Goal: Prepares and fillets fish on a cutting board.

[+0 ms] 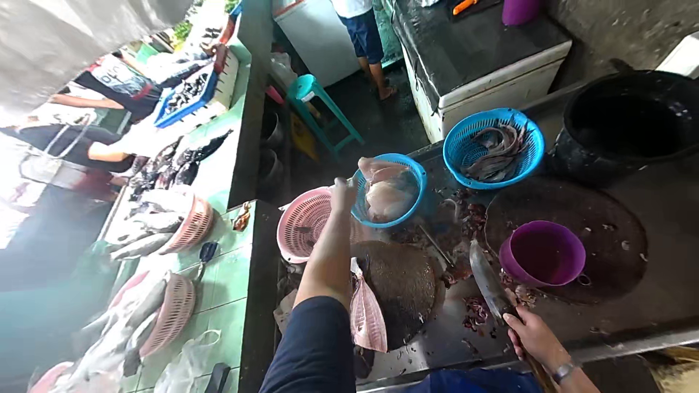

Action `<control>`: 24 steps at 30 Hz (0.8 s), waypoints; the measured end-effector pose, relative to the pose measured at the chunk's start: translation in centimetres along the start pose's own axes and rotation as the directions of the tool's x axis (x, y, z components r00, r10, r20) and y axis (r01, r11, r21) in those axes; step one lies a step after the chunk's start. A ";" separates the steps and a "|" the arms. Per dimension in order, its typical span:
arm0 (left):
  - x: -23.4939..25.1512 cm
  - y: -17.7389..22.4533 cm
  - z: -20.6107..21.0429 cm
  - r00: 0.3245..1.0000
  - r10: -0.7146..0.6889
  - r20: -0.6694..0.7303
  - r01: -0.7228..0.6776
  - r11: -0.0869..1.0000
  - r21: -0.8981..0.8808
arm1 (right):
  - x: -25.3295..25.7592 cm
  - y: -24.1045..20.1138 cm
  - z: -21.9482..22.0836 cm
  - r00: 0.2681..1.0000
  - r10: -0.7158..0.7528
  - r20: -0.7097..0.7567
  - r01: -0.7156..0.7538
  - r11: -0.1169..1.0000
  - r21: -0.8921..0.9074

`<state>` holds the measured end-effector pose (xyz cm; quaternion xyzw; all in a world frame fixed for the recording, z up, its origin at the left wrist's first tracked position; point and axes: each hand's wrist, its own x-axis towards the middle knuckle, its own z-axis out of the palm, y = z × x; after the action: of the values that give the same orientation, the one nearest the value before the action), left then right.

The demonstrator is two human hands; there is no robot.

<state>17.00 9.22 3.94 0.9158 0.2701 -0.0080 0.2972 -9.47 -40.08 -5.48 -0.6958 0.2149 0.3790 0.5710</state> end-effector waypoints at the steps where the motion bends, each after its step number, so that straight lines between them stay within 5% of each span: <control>1: -1.7 -2.3 0.6 0.990 0.113 0.080 -0.125 0.980 0.154 | -0.2 0.5 -0.2 1.000 0.009 -0.015 -0.009 1.000 0.011; 3: -6.4 -8.1 2.8 0.866 0.344 0.363 -0.471 0.804 0.362 | -0.4 1.8 -0.4 0.999 0.023 -0.029 -0.022 0.999 0.031; 5: -10.0 -13.8 4.5 0.630 0.327 0.704 -0.736 0.540 0.408 | -0.7 3.3 -0.4 0.999 0.032 -0.036 -0.031 0.999 0.029; 7: -12.5 -16.7 3.8 0.539 0.271 0.798 -0.816 0.403 0.414 | -0.7 3.8 -0.7 0.999 0.045 -0.024 -0.045 0.999 -0.010; 12: -14.7 -19.0 1.8 0.591 0.199 0.781 -0.789 0.344 0.509 | -1.1 2.7 0.1 1.000 0.023 0.000 -0.023 0.988 -0.156; 17: -17.7 -20.9 0.9 0.723 0.200 0.662 -0.669 0.440 0.599 | -2.3 3.0 1.5 0.997 -0.079 0.001 0.079 0.990 -0.120; 20: -19.9 -17.5 -0.6 0.788 0.010 0.616 -0.512 0.565 0.647 | -2.7 4.5 1.7 0.998 -0.065 0.013 0.066 0.991 -0.115; 22: -20.5 -13.7 -2.3 0.728 -0.047 0.684 -0.518 0.616 0.593 | -3.1 5.2 1.4 0.998 -0.052 0.024 0.054 0.991 -0.126; 24: -21.4 -10.1 -4.0 0.605 0.043 0.795 -0.636 0.627 0.450 | -3.5 5.3 1.1 0.999 -0.045 0.027 0.048 0.990 -0.135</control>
<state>-6.86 7.76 5.50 0.9095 -0.0917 -0.4055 0.0029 -15.87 -40.85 -6.21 -0.7331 0.1657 0.3876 0.5337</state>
